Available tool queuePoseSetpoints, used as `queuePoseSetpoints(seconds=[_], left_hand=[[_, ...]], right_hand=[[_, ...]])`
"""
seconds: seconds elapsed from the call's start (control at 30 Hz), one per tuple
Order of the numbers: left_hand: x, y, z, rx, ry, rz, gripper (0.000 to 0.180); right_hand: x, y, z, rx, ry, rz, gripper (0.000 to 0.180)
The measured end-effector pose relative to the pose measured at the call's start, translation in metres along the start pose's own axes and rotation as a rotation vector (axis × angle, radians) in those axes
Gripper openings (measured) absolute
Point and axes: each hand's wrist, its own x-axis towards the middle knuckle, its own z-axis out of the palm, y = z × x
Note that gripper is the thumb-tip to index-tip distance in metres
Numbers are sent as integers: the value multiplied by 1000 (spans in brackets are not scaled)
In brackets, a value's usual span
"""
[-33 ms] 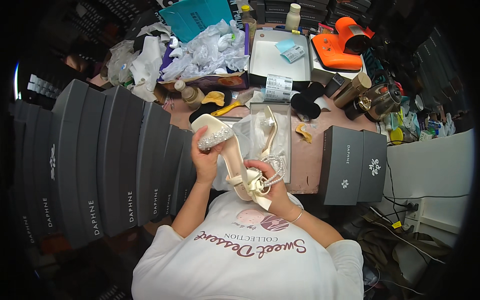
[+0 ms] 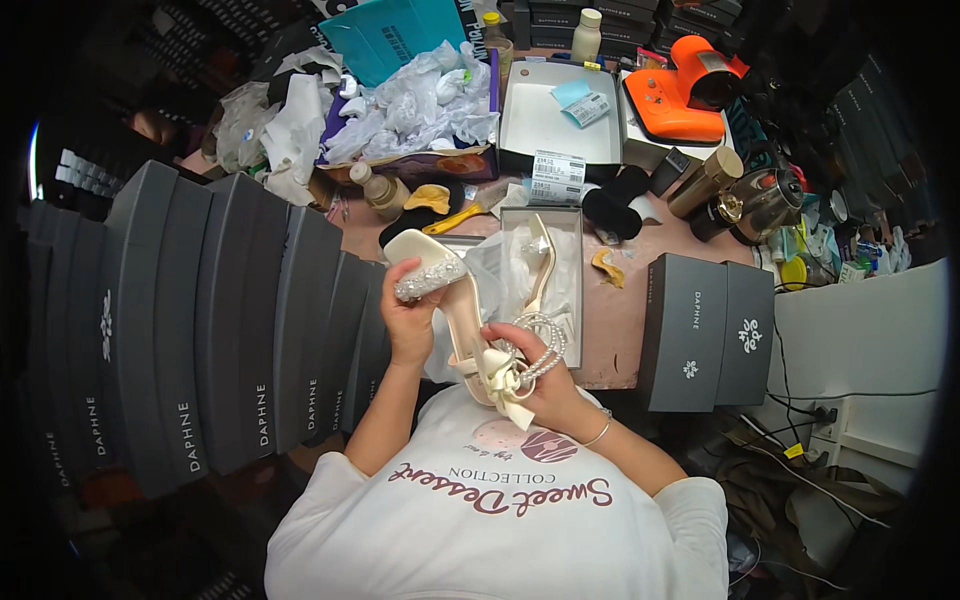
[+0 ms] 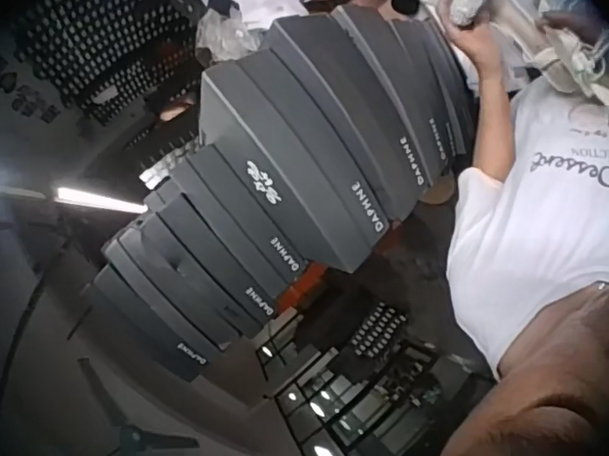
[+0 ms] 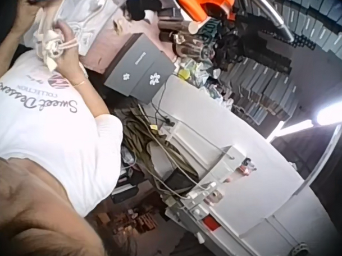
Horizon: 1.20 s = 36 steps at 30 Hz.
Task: Inspecting pairs of shoes and packing them into boxes with tissue paper and protective bags.
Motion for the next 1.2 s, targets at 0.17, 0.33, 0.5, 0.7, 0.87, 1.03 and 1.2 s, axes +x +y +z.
queuePoseSetpoints(seconds=[0.17, 0.33, 0.5, 0.7, 0.87, 1.03, 1.2], left_hand=[[13, -10, -16, -134, -130, -114, 36], [12, -3, 2, -39, -331, -155, 36], [16, -25, -13, -131, -83, -197, 32], [31, -35, -19, -291, 52, -430, 30], [1, -27, 6, -763, -19, -722, 35], [-20, -20, 24, -597, -88, -860, 30], [-27, -23, 8, -514, -112, -954, 24]], right_hand=[[23, -16, -79, 66, -169, 363, 44], [64, -8, -78, 152, -98, 105, 24], [39, -53, -95, -327, -524, 59, 26], [13, -29, -112, 410, -241, 15, 36], [42, -26, -38, -426, -72, -87, 54], [58, -8, -16, -673, 46, -266, 35], [48, -4, -1, -573, -6, -266, 29]])
